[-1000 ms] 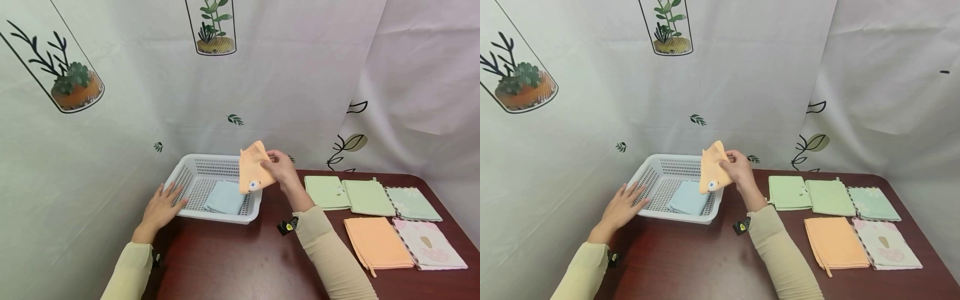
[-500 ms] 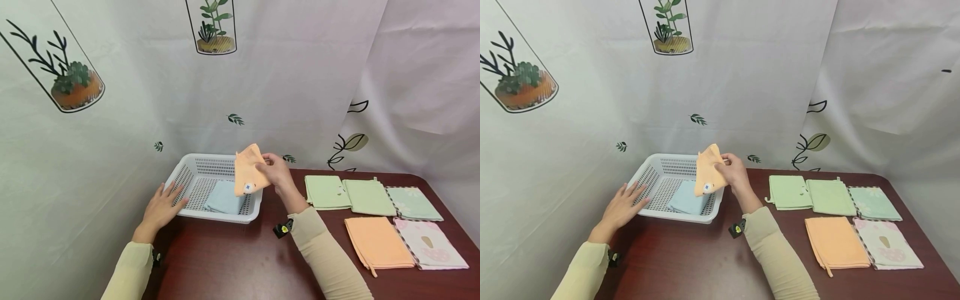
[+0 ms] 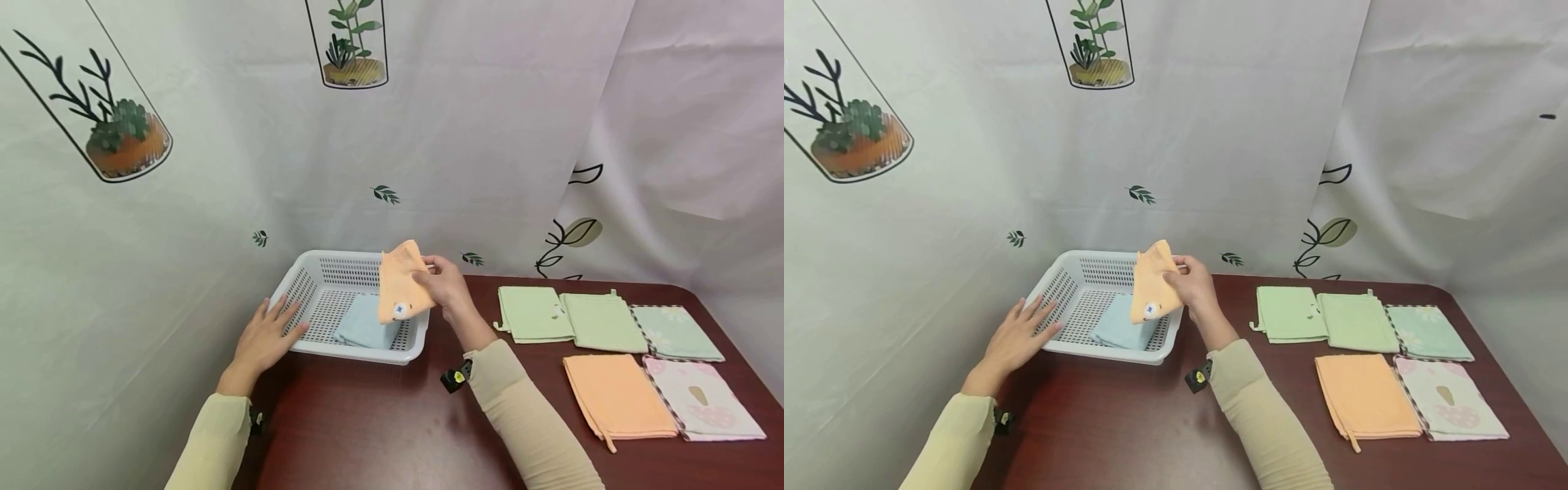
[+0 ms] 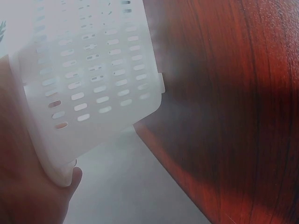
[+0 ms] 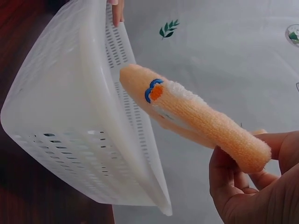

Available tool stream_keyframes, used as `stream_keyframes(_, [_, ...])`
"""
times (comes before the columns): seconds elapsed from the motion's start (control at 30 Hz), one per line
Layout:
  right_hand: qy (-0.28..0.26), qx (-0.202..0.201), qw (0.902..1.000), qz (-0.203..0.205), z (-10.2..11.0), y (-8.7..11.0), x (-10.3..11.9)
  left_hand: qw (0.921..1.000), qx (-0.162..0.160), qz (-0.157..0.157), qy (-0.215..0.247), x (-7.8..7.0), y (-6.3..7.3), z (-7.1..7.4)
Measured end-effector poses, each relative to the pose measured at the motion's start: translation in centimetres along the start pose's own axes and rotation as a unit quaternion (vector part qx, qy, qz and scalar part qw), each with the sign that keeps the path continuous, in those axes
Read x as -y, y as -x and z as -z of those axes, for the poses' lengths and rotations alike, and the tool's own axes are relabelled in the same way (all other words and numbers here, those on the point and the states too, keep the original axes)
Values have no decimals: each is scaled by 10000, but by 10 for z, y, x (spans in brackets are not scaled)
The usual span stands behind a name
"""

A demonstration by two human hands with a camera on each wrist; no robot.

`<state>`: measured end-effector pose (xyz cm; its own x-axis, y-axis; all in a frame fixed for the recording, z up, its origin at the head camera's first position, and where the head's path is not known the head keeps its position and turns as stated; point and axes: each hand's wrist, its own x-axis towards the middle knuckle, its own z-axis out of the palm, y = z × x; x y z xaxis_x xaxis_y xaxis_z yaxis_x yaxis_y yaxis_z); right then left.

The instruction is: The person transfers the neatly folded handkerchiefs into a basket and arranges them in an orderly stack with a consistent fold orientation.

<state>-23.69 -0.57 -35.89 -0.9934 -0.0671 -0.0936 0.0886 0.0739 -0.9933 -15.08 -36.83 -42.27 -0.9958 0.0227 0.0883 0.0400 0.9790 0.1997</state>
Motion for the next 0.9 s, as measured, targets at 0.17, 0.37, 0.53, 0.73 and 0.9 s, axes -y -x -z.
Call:
stream_keyframes(0.17, [-137,23,9999,-89,-4,1,-2,10000,-30,-32,-22,0,0,0])
stream_keyframes(0.37, [-170,26,9997,-163,-8,0,-4,10000,-29,-13,-24,0,0,0])
stream_keyframes(0.53, [-189,69,9995,-237,-11,1,-5,10000,47,12,-34,0,1,2])
stream_keyframes(0.73, [-233,127,9989,-377,-15,0,-6,10000,-25,10,-22,-1,1,0])
stream_keyframes(0.9, [-318,151,9982,-476,-20,-1,-8,10000,-13,12,-15,-1,1,0])
